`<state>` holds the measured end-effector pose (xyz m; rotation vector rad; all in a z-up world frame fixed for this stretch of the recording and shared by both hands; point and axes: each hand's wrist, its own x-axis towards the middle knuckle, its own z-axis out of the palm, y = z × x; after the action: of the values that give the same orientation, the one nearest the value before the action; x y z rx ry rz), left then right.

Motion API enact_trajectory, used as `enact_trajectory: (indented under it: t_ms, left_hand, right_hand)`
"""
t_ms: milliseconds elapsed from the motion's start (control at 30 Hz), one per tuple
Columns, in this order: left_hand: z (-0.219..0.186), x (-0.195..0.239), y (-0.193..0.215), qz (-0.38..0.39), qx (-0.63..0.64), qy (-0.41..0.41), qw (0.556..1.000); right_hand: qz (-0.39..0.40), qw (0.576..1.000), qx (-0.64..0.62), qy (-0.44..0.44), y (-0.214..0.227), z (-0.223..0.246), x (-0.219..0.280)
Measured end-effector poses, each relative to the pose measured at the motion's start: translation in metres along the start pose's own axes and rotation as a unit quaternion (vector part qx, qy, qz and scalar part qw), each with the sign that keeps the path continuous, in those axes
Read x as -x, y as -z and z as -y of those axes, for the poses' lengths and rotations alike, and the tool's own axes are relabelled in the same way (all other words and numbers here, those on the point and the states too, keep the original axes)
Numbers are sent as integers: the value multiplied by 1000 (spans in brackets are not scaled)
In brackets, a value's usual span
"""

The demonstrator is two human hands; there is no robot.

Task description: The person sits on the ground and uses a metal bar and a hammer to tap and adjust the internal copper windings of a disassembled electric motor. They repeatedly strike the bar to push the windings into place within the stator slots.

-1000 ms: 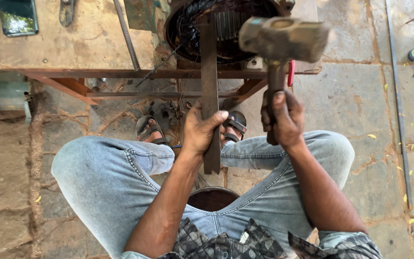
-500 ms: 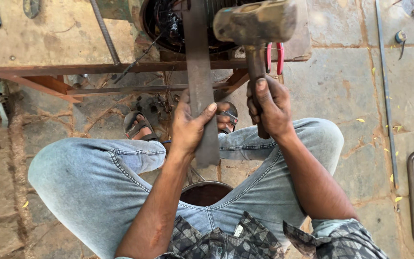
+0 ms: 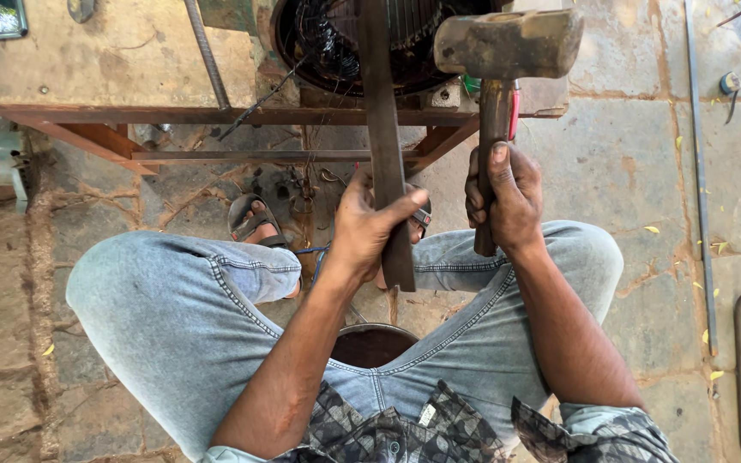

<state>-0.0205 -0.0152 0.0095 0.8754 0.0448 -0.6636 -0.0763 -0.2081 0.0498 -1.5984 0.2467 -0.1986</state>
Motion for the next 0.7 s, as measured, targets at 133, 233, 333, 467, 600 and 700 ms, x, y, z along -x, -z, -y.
enact_trajectory:
  t_ms: [133,233,333,467,600,700]
  left_hand:
    - [-4,0,-13,-11,-36,-21,999]
    - [-6,3,-20,-14,-39,-33,999]
    - [-8,6,-28,-7,26,-15,1000]
    - [-13,-2,-23,17,48,8,999]
    - [-11,-7,-20,19,54,-4,998]
    - [-13,-10,-21,18,67,-7,998]
  right_hand:
    - [6,1000,14,-17,-2,2,0]
    - [9,999,37,-26,-2,5,0]
    - [11,998,65,-25,-2,8,-1]
    - [22,996,77,-27,-4,12,-2]
    - [27,995,90,-29,-4,14,-3]
    - [28,996,78,-42,-5,13,-5]
